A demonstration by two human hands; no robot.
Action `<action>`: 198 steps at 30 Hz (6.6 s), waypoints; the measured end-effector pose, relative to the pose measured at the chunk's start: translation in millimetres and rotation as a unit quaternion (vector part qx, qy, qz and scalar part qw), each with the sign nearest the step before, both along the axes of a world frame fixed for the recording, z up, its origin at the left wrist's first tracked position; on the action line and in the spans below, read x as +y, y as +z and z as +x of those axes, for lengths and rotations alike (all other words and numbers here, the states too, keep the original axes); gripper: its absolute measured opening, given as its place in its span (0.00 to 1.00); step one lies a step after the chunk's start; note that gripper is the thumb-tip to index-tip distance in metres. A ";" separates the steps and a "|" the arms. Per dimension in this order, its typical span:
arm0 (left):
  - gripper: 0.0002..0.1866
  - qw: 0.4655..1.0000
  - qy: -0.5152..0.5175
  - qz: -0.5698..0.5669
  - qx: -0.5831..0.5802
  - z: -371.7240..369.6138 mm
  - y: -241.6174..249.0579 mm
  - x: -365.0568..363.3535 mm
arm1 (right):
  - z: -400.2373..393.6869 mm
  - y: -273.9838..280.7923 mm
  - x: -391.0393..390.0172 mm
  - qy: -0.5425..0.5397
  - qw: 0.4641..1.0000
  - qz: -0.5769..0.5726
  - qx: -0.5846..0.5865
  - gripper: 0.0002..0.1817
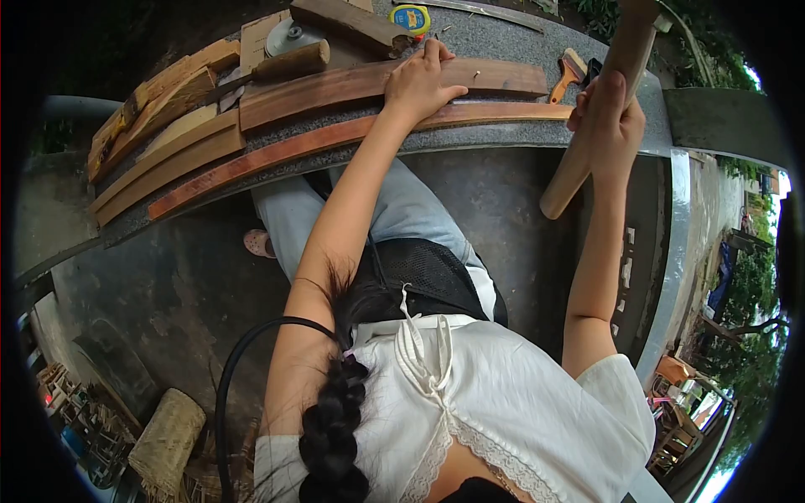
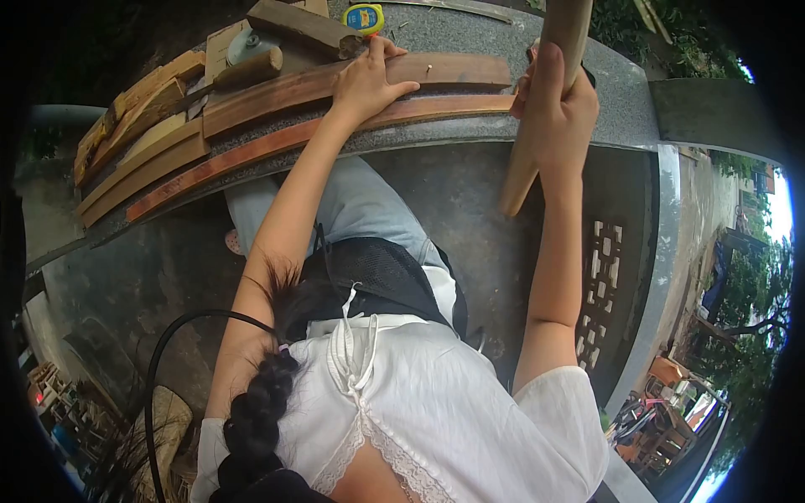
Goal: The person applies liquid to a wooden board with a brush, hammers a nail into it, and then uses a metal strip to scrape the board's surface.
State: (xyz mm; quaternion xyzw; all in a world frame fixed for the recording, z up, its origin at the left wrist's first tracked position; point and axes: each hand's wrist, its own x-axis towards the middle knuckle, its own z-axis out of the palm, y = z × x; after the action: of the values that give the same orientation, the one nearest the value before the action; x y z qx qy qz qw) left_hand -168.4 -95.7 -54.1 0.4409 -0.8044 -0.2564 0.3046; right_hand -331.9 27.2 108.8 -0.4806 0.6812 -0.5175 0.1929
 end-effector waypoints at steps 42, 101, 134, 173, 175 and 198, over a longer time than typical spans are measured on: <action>0.34 1.000 0.008 0.012 -0.014 1.3 5.0 -2.1 | 14.5 14.6 19.7 -0.001 0.992 0.101 0.077 0.25; 0.41 0.996 -0.076 0.035 0.009 8.1 1.4 -20.7 | -7.1 -53.2 26.8 0.095 0.875 0.182 0.438 0.20; 0.31 0.998 -0.036 0.034 0.035 0.9 2.2 -14.6 | -17.5 -71.1 14.0 0.114 0.826 0.224 0.505 0.19; 0.06 0.812 0.283 0.326 0.393 250.2 -71.0 240.5 | 363.6 -46.1 -122.7 0.488 0.839 0.062 0.234 0.28; 0.05 0.810 0.296 0.308 0.402 250.5 -80.4 245.1 | 378.9 -48.0 -137.7 0.483 0.834 0.048 0.263 0.28; 0.26 0.933 0.344 -0.063 -0.085 342.2 -1.3 101.5 | 390.2 -85.9 -172.6 0.430 0.854 -0.194 0.219 0.20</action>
State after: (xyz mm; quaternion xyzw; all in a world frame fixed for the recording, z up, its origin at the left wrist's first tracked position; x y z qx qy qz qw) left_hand 173.8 5.8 -55.4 0.6909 -0.6407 -0.0456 0.3317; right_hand 58.3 -145.4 22.9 -0.8542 0.3170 -0.3862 0.1442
